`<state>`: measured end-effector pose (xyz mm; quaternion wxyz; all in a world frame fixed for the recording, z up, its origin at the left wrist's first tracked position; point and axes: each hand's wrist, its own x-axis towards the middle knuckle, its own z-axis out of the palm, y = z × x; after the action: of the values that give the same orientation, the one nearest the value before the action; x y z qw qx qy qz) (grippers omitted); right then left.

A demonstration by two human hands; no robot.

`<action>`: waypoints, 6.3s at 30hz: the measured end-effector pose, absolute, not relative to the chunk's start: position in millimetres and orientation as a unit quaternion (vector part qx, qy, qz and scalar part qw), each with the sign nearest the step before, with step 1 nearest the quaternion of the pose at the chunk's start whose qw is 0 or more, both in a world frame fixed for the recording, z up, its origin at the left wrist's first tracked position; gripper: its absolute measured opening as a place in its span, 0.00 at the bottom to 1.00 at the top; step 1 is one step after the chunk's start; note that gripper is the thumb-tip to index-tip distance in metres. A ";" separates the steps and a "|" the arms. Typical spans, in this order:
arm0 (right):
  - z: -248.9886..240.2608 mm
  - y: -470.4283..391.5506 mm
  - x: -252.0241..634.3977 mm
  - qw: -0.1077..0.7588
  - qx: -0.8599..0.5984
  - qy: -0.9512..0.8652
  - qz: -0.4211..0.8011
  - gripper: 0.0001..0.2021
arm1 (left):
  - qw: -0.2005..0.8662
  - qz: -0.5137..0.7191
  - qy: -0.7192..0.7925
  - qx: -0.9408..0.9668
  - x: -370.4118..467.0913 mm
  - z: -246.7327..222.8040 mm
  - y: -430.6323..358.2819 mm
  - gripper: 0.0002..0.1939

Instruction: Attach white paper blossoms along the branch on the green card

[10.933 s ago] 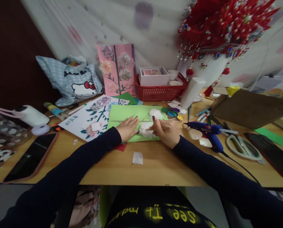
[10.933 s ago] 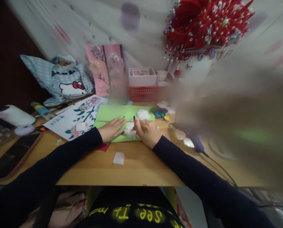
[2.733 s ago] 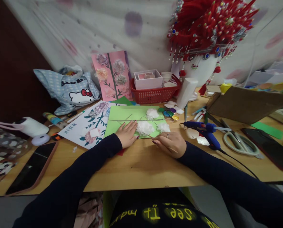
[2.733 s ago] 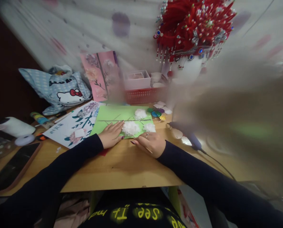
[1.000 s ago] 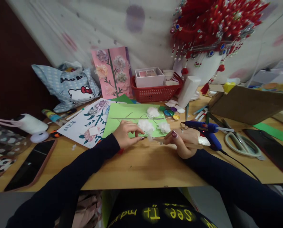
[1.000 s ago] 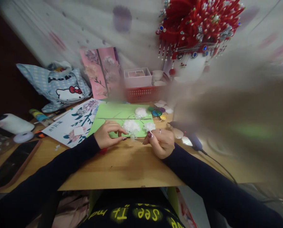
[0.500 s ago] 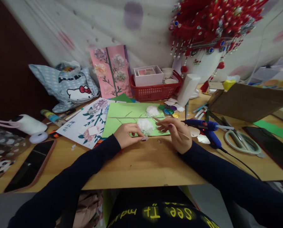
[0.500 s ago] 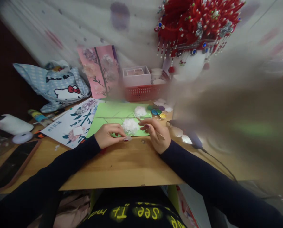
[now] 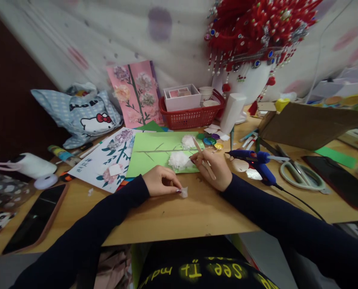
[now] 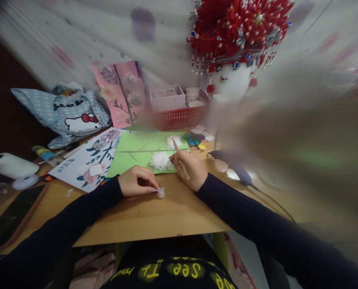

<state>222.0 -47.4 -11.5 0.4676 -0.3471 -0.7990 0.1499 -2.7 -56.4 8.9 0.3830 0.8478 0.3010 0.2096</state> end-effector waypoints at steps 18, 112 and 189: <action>-14.7 -48.4 210.6 0.567 -0.355 -0.707 0.228 0.09 | 0.198 0.371 0.442 0.793 26.0 8.9 -43.6 0.13; 2.7 -56.3 227.3 0.489 -0.374 -0.785 0.075 0.22 | 0.124 0.362 0.421 0.822 14.2 -11.5 -30.1 0.03; 6.9 -66.3 226.2 0.399 -0.225 -0.886 -0.067 0.17 | 0.039 0.119 0.528 0.840 7.6 -12.8 -19.1 0.25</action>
<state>226.2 -66.3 6.9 0.3994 -0.2253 -0.8862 -0.0668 7.6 -19.1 -12.8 0.0394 0.8398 0.5281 0.1192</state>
